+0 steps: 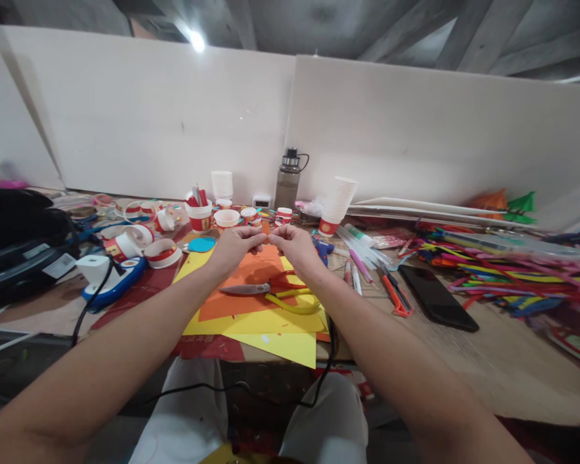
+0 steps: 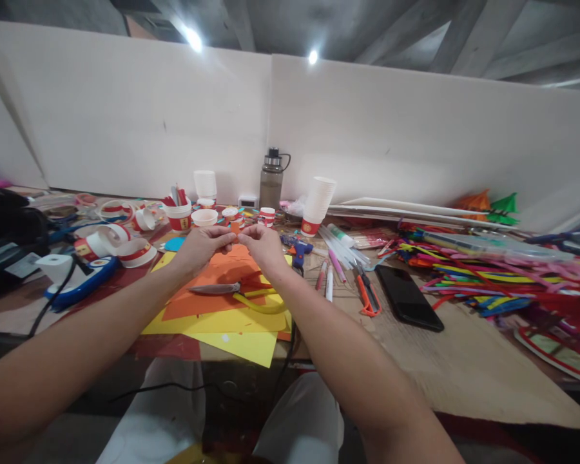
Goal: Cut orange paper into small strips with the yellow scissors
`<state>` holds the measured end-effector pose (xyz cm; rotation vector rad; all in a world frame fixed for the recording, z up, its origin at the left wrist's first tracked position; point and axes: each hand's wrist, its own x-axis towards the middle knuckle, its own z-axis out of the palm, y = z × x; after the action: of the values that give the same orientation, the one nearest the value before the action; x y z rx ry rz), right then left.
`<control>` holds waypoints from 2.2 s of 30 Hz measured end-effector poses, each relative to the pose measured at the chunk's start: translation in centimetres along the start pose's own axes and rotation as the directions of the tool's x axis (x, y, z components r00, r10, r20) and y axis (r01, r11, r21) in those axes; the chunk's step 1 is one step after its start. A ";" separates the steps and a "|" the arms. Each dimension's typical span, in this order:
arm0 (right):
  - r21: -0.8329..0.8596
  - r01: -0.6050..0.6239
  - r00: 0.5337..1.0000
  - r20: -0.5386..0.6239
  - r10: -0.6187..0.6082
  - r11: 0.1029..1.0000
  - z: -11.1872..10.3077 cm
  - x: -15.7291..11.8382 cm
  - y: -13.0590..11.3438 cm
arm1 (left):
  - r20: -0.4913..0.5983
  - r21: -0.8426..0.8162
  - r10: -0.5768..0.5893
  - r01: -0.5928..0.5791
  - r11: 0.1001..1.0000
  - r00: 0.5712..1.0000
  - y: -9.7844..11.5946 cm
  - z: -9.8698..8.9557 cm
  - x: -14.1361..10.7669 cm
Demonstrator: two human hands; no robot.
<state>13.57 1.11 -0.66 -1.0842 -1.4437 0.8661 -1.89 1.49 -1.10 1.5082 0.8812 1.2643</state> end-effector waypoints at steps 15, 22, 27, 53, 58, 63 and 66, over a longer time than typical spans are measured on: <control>0.136 0.020 0.999 0.043 -0.026 0.991 0.4 -0.4 -0.7 | 0.070 -0.009 -0.023 0.024 1.000 0.997 0.6 0.4 -0.4; 0.071 0.081 0.996 -0.040 -0.078 0.994 0.2 -0.4 -0.8 | 0.132 -0.162 -0.063 0.085 0.983 0.989 0.6 0.8 -0.5; 0.129 0.044 0.998 -0.046 -0.039 0.991 0.2 -0.5 -1.0 | 0.178 -0.366 -0.204 0.257 0.894 0.963 0.9 0.6 -0.4; 0.077 0.219 0.975 -0.069 -0.213 0.973 -0.1 -1.0 -1.5 | 0.062 0.146 0.205 -0.213 0.966 0.977 2.0 1.0 -1.1; 0.087 0.213 0.977 -0.037 -0.211 0.973 -0.1 -0.8 -1.5 | 0.007 0.270 0.253 -0.245 0.931 0.968 2.1 0.8 -1.2; 0.127 0.185 0.983 -0.009 -0.185 0.975 0.1 -0.8 -1.2 | 0.029 0.185 0.196 -0.198 0.962 0.980 2.0 0.7 -1.1; 0.120 0.179 0.984 -0.013 -0.178 0.976 0.2 -0.8 -1.3 | 0.044 0.119 0.135 -0.139 0.983 0.990 2.0 0.7 -1.0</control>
<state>13.22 -0.06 0.23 -0.8505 -1.4431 0.8122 -1.49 -0.16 0.53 1.7073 0.8561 1.2978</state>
